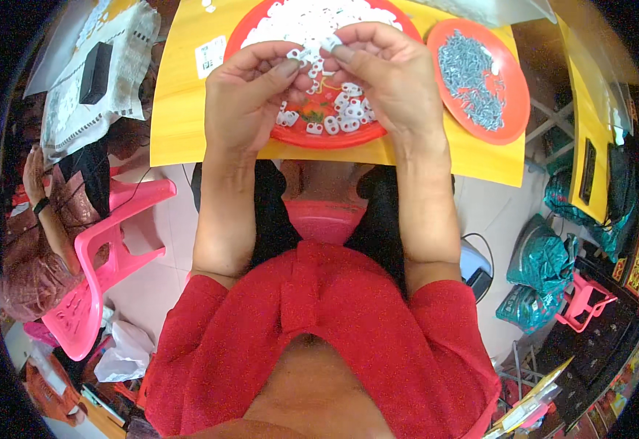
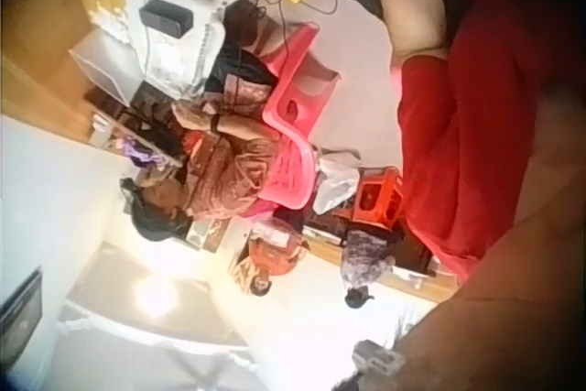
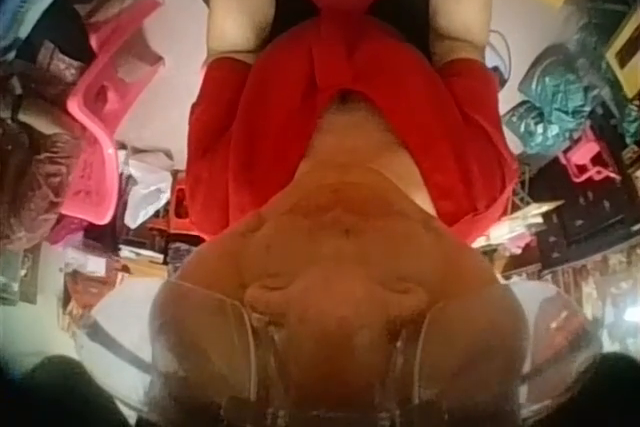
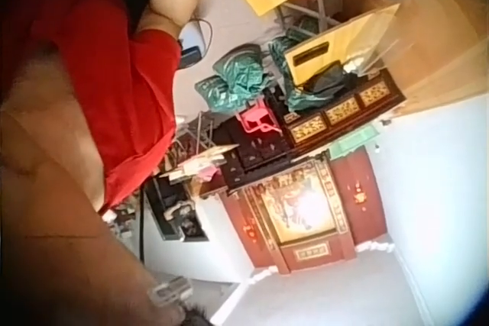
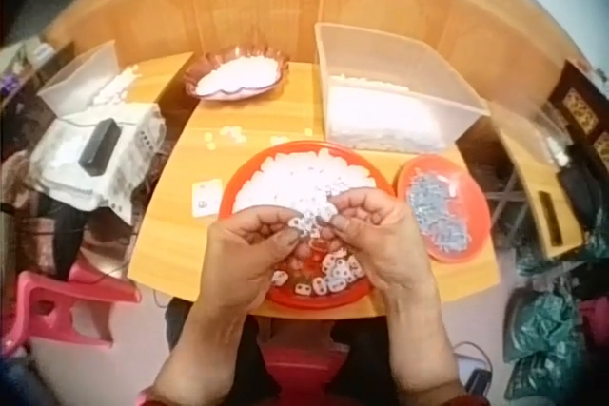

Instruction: Manually assembling small white plastic components with metal inserts from a tray.

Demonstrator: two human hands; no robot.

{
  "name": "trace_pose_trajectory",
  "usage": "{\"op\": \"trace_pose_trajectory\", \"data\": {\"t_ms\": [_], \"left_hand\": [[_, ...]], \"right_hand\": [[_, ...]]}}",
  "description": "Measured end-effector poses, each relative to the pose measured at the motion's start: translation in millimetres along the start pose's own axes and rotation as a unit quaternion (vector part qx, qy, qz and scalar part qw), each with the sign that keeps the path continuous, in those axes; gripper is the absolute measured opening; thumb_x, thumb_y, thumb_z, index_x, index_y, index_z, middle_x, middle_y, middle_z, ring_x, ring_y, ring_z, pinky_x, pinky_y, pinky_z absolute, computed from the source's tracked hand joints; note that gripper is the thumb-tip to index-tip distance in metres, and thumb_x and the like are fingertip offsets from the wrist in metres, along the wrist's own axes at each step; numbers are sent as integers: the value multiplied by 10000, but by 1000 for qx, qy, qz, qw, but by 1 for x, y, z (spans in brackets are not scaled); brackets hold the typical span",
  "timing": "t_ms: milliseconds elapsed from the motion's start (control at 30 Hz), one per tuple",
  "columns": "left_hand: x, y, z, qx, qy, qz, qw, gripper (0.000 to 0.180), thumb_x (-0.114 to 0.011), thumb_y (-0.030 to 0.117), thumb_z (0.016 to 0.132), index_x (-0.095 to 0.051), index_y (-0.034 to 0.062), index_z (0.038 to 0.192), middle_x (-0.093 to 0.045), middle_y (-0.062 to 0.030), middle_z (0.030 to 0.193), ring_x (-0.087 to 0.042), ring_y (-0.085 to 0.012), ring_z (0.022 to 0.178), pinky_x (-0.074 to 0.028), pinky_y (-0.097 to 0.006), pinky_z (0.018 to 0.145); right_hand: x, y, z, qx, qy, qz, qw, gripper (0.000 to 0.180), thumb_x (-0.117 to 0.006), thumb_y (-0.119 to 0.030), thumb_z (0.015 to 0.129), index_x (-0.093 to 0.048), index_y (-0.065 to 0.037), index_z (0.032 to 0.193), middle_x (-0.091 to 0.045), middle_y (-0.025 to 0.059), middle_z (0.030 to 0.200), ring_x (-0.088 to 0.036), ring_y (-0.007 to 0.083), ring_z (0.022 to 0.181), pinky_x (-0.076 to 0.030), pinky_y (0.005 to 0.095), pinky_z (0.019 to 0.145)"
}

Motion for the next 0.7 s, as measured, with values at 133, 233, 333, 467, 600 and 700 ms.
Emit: {"op": "trace_pose_trajectory", "data": {"t_ms": [133,233,333,467,600,700], "left_hand": [[-3,-3,0,14,6,4,1000,147,-554,-49,784,-583,-64,928,-613,-122,732,-597,-144,627,-494,-224,543],[-4,-5,-1,8,10,7,1000,149,-552,-53,783,-583,-64,928,-613,-119,731,-598,-142,628,-494,-221,542],[-4,-6,-1,5,13,28,1000,149,-552,-56,781,-582,-68,927,-614,-119,731,-598,-140,628,-495,-217,543],[-5,-7,-2,1,17,35,999,149,-558,-55,778,-581,-73,923,-614,-119,731,-599,-137,627,-496,-217,542],[-7,-8,-2,4,16,29,999,146,-564,-50,775,-582,-75,917,-615,-118,727,-596,-133,622,-497,-218,538],[-6,-10,-1,1,18,34,999,142,-565,-48,775,-585,-73,913,-615,-115,720,-593,-131,610,-495,-216,534]], "right_hand": [[7,3,-2,-18,19,33,999,170,-579,-6,777,-563,44,938,-624,117,790,-610,147,690,-485,218,594],[8,4,-5,-17,23,14,999,164,-560,-11,788,-565,43,943,-620,119,820,-599,149,708,-475,231,624],[6,5,-6,-7,37,12,999,162,-540,-9,798,-566,44,949,-616,118,850,-589,152,728,-461,241,646],[7,7,-6,7,84,22,996,130,-581,-3,763,-581,34,888,-606,67,735,-552,92,627,-425,194,565],[4,7,-6,9,99,36,994,102,-582,3,759,-591,28,858,-596,52,725,-529,83,606,-396,186,544],[4,6,-8,20,122,66,990,111,-578,11,757,-598,27,865,-597,48,730,-531,82,609,-406,187,552]]}}
Point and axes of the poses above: each hand's wrist, its own z-axis towards the middle knuckle, its own x-axis out of the back of the hand, y = z × x, the point moved 6 cm from there along z, towards the middle knuckle
